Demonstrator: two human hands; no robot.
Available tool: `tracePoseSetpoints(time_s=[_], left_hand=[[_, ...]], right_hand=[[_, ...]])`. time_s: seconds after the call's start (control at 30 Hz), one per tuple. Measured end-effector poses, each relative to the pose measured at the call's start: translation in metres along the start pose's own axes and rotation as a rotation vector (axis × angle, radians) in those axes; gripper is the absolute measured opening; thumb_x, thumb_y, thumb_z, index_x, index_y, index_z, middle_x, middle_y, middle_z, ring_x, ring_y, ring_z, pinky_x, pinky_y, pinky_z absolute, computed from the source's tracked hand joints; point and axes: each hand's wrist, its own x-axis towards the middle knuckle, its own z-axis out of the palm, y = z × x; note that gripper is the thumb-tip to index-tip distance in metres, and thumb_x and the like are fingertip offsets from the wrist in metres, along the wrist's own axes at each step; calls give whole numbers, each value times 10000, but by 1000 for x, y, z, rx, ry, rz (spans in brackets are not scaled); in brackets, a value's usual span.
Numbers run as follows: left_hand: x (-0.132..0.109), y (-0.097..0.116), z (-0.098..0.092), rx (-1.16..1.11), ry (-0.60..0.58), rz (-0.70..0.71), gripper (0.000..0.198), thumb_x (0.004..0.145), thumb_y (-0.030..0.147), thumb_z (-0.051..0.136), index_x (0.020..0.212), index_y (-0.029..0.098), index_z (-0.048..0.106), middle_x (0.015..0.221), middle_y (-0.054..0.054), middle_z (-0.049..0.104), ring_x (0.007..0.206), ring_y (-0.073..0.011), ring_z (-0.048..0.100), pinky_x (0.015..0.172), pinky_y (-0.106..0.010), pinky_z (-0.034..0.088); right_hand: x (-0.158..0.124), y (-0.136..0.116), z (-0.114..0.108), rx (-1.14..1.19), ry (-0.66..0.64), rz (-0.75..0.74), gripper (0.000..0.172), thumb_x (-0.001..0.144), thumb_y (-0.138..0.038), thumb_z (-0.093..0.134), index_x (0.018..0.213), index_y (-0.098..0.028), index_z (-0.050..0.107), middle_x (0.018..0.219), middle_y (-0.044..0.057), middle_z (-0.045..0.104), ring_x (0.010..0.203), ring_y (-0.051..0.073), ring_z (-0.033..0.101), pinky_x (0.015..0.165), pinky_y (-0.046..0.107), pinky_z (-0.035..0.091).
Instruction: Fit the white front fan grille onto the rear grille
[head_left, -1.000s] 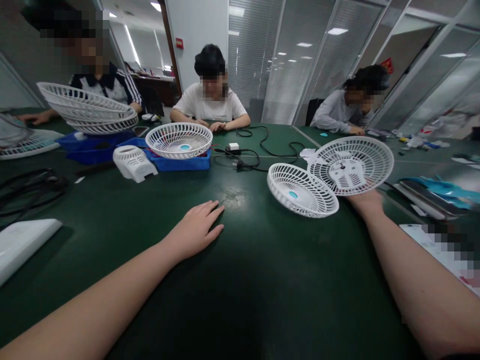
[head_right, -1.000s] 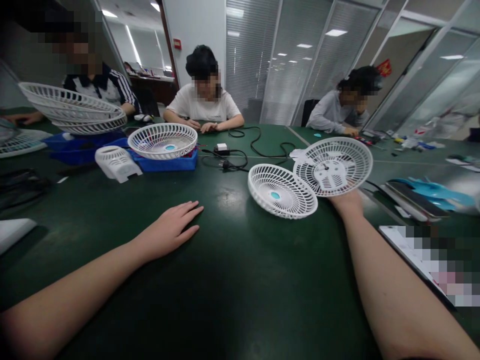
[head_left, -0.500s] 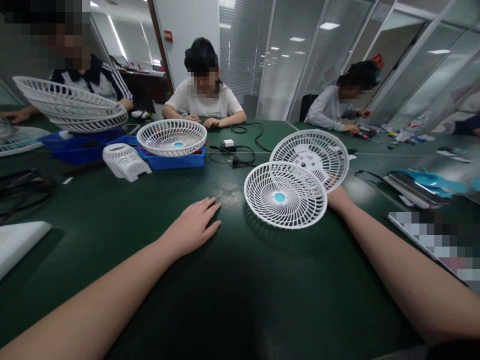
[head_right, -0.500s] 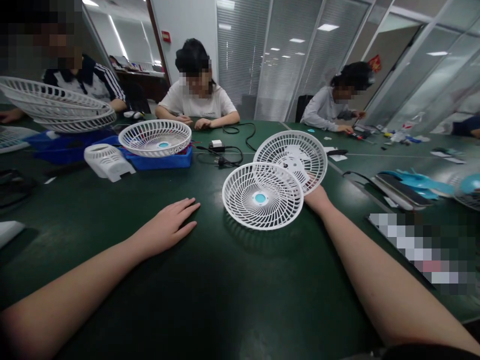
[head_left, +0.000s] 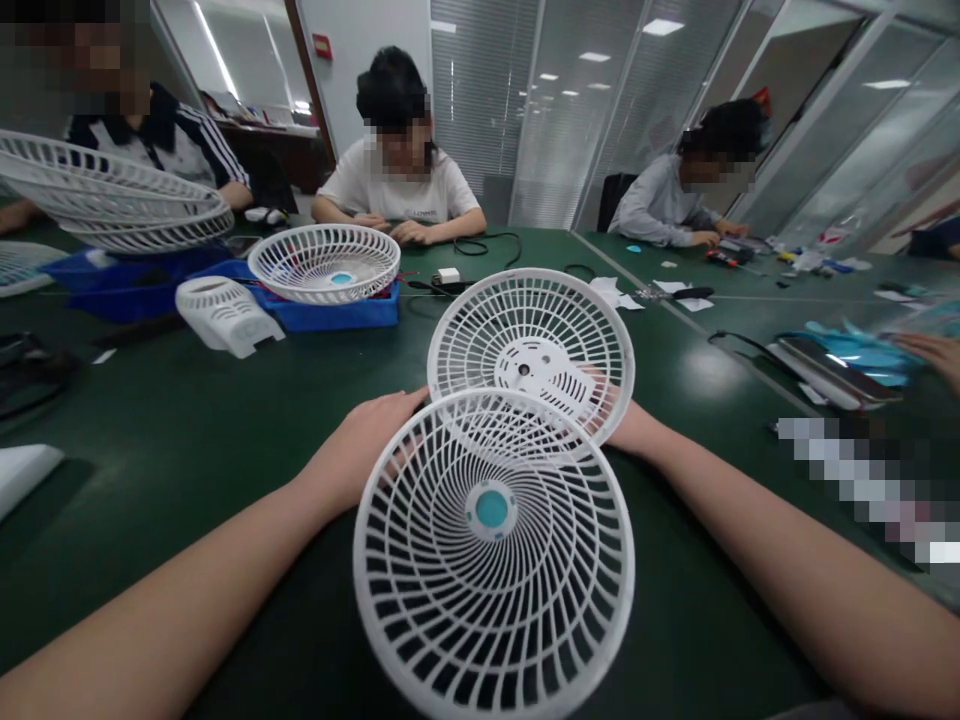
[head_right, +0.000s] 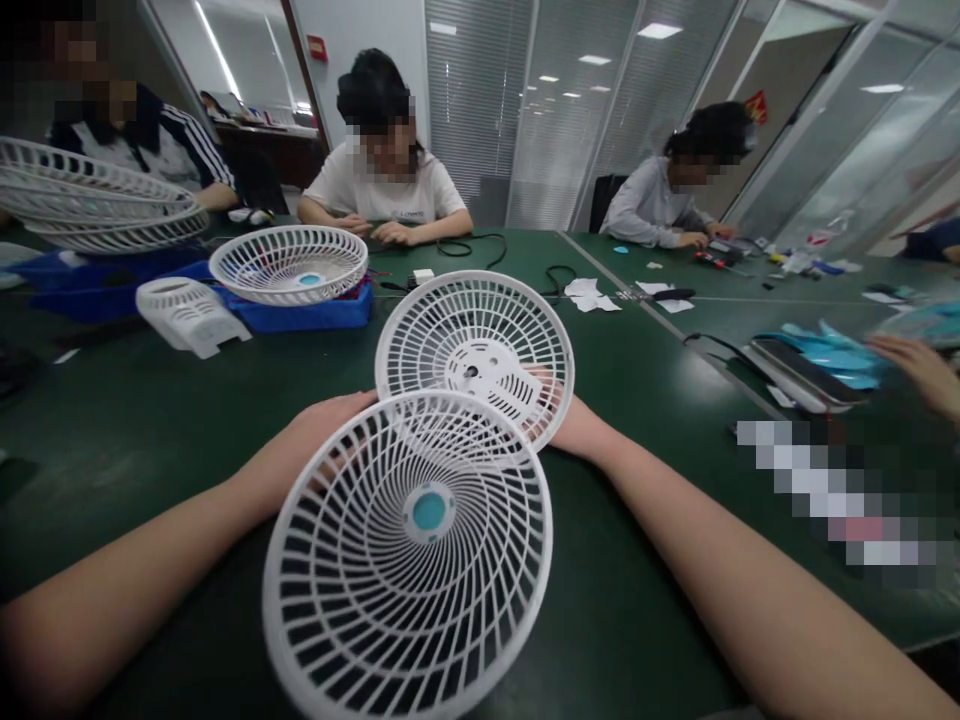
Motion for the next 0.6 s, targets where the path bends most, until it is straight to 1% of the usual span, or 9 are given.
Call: tracePoseSetpoints(time_s=[0.03, 0.07, 0.1, 0.17, 0.27, 0.37, 0.5, 0.6], left_hand=[[-1, 4, -2, -65, 18, -47, 571, 930, 504, 481, 1449, 290, 381, 1422, -51, 560, 1267, -278, 562, 1053, -419, 452], [-3, 7, -4, -114, 66, -126, 598, 912, 511, 508, 1449, 300, 351, 1372, -47, 599, 1194, -272, 615, 976, -402, 507], [-5, 9, -5, -135, 97, -185, 660, 879, 515, 552, 1453, 285, 320, 1330, -60, 626, 1149, -280, 640, 925, -398, 533], [-8, 12, -5, -134, 142, -244, 728, 825, 501, 604, 1442, 253, 306, 1289, -80, 643, 1116, -298, 654, 893, -402, 546], [-10, 9, -3, -119, 161, -219, 739, 808, 485, 589, 1432, 226, 291, 1309, -101, 625, 1146, -311, 635, 913, -418, 539], [-10, 8, -3, -157, 145, -182, 726, 811, 461, 559, 1434, 227, 268, 1333, -98, 610, 1158, -305, 629, 906, -409, 543], [-8, 13, -7, -202, 125, -167, 695, 804, 420, 556, 1421, 228, 301, 1299, -91, 632, 1073, -295, 667, 869, -395, 554], [-9, 19, -11, -186, 141, -152, 682, 804, 397, 575, 1419, 235, 328, 1292, -97, 636, 1046, -297, 673, 862, -406, 549]], right_hand=[[0, -7, 3, 17, -2, -33, 722, 766, -662, 637, 1419, -523, 364, 1403, -68, 515, 1291, 248, 518, 1128, 475, 407], [0, -13, 5, 30, 3, -62, 747, 773, -658, 634, 1436, -554, 307, 1430, -87, 487, 1290, 238, 523, 1116, 464, 428], [-1, -18, 7, 36, 7, -83, 777, 772, -647, 642, 1445, -581, 260, 1455, -106, 458, 1293, 229, 523, 1107, 454, 444], [-2, -22, 8, 29, 3, -111, 812, 760, -614, 675, 1438, -624, 230, 1465, -143, 440, 1295, 218, 524, 1108, 444, 453], [1, -26, 7, 0, -13, -146, 754, 779, -590, 659, 1409, -668, 254, 1405, -188, 493, 1268, 200, 551, 1106, 448, 460], [7, -32, 4, -18, -18, -204, 701, 837, -578, 583, 1420, -681, 207, 1315, -203, 568, 1218, 177, 589, 1115, 434, 453], [11, -38, 2, -26, 2, -257, 741, 867, -542, 562, 1470, -631, 140, 1281, -169, 605, 1157, 171, 629, 1076, 403, 496], [11, -38, 1, -21, 45, -290, 788, 863, -512, 587, 1506, -570, 135, 1307, -115, 603, 1152, 203, 634, 1049, 434, 518]])
